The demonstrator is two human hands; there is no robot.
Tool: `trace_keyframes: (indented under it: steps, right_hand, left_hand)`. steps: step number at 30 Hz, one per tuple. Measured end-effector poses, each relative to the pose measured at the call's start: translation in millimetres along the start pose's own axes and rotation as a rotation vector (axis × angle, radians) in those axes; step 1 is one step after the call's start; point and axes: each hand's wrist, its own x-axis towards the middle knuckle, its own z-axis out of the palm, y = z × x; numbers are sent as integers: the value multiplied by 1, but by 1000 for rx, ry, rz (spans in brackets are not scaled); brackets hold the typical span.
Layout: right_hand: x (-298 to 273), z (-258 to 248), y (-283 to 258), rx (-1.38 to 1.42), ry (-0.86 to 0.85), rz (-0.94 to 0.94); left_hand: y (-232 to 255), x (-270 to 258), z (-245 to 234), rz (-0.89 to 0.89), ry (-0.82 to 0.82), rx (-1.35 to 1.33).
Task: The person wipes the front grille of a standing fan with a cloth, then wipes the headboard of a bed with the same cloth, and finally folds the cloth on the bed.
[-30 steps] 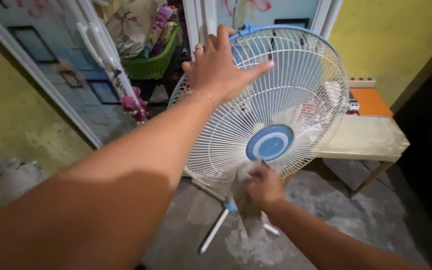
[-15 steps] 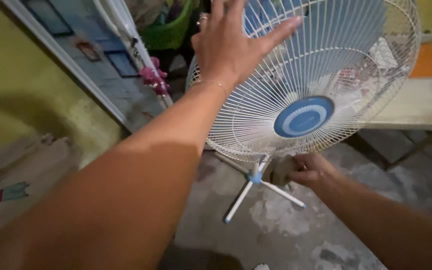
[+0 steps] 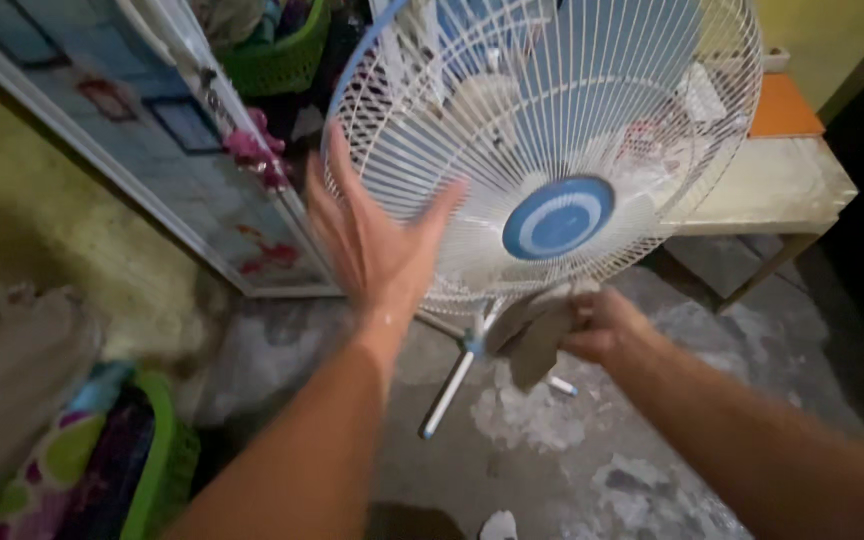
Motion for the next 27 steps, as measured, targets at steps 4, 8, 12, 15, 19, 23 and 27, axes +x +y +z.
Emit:
trace_keyframes:
  steps: [4,8,12,15,19,23,27]
  right_hand:
    - [23,11,-24,-116,-52,8]
    - [43,-8,-26,-36,-107,-11]
    - [47,-38,-13,80,-57,-1]
    - [47,-45,-18,94,3,20]
    - [48,-23,-31,-278,23,-43]
    - [34,-23,-25,18,-177,-66]
    - [25,-49,-14,116,-159,-59]
  left_hand:
    - [-30,-33,12,-98,-123,-156]
    - [-26,-33,34,-292,-117,-182]
    - [-15,-47,49,-761,-130,-305]
    - [-10,-64,74,-1320,-266,-736]
    - [-14,-75,114,-1436,-411,-904]
    - [-22,-75,135,-1239,-620,-1043]
    - [-21,-74,136,-1434,-378,-900]
